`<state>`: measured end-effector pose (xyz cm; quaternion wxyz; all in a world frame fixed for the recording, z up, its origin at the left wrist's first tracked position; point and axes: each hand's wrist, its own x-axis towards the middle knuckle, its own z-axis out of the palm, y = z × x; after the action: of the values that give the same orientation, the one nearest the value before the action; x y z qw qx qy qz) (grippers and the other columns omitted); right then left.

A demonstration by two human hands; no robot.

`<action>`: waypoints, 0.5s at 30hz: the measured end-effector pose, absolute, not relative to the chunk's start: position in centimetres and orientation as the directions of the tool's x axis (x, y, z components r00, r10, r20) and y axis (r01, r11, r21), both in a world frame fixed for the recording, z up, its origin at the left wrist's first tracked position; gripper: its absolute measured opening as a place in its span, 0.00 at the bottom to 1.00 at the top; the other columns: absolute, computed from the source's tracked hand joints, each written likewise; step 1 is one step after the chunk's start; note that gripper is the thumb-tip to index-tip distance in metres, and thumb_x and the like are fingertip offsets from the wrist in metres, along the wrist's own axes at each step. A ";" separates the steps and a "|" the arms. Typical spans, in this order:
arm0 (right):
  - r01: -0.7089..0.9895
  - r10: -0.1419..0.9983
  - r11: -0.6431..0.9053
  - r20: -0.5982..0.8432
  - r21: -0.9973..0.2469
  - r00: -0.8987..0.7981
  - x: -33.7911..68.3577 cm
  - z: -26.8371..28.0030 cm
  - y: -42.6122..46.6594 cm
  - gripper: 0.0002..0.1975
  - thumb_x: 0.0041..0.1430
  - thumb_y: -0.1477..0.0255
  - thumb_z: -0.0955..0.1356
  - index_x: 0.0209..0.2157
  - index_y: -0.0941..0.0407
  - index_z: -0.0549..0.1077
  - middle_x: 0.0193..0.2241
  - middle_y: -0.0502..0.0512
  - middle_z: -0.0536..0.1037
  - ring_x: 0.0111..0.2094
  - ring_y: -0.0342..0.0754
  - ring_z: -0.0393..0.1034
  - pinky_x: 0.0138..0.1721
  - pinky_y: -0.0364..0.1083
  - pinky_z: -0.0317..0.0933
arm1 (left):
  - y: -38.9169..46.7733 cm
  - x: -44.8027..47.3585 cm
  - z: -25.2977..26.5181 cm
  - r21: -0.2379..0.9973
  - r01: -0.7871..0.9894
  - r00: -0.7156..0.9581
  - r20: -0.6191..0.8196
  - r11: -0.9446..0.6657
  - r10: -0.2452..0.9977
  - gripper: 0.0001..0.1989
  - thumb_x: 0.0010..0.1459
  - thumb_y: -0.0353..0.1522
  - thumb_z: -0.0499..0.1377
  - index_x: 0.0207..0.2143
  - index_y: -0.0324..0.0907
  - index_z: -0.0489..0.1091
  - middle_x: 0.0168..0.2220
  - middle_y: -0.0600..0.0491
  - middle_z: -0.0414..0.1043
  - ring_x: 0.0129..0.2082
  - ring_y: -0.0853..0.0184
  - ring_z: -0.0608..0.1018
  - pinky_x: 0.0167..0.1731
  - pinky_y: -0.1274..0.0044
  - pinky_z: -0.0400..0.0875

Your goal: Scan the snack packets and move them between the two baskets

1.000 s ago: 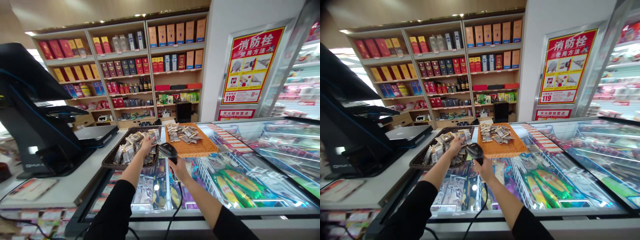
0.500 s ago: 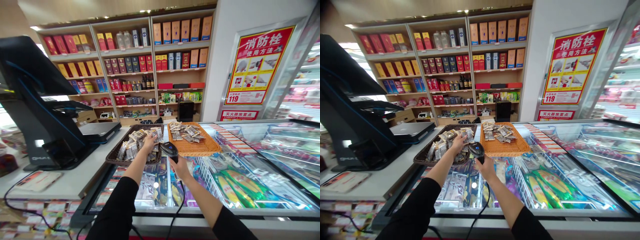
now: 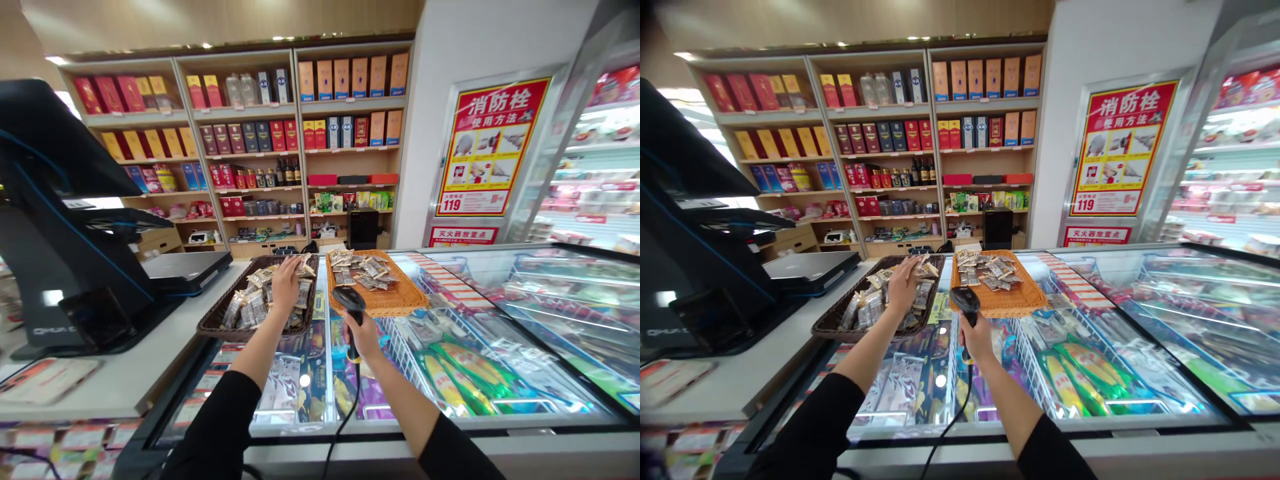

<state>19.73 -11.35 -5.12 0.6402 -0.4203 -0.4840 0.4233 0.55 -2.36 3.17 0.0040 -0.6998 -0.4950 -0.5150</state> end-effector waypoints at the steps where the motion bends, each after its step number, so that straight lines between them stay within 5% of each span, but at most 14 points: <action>1: -0.172 0.948 0.283 0.248 -0.944 0.200 20.4 -5.1 -11.1 0.16 0.51 0.56 0.68 0.26 0.54 0.65 0.12 0.43 0.64 0.11 0.42 0.58 0.13 0.41 0.54 | -2.8 0.2 3.5 0.404 0.797 0.023 0.722 -0.448 0.691 0.24 0.57 0.25 0.48 0.55 0.48 0.68 0.59 0.52 0.64 0.63 0.60 0.59 0.63 0.61 0.44; 7: -0.208 0.911 0.205 0.108 -0.956 0.398 25.4 -4.9 -9.5 0.19 0.45 0.55 0.71 0.19 0.53 0.62 0.11 0.45 0.65 0.10 0.43 0.60 0.12 0.42 0.54 | -3.8 -0.3 4.7 0.093 0.982 0.129 0.310 -0.165 0.942 0.28 0.47 0.20 0.53 0.48 0.49 0.74 0.59 0.47 0.64 0.63 0.50 0.59 0.59 0.47 0.32; 11: -0.210 0.919 0.186 0.094 -0.960 0.384 29.2 -4.7 -9.3 0.20 0.46 0.55 0.70 0.17 0.53 0.62 0.10 0.47 0.66 0.10 0.44 0.59 0.12 0.43 0.54 | -3.4 3.1 6.2 0.158 0.956 0.169 0.394 -0.248 0.904 0.24 0.51 0.22 0.51 0.47 0.47 0.75 0.60 0.49 0.62 0.62 0.53 0.62 0.61 0.50 0.34; 15: -0.264 0.867 0.251 0.095 -0.931 0.489 32.3 -5.0 -9.3 0.17 0.46 0.57 0.71 0.20 0.52 0.63 0.10 0.46 0.67 0.10 0.44 0.59 0.11 0.44 0.53 | -1.5 9.2 6.6 0.301 0.863 0.273 0.398 -0.406 0.876 0.20 0.52 0.24 0.51 0.43 0.45 0.77 0.53 0.51 0.72 0.54 0.59 0.71 0.59 0.68 0.58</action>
<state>32.28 -9.33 -4.97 0.7230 -0.4710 -0.3204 0.3909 9.16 -1.46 6.64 -0.0125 -0.7976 -0.5450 -0.2582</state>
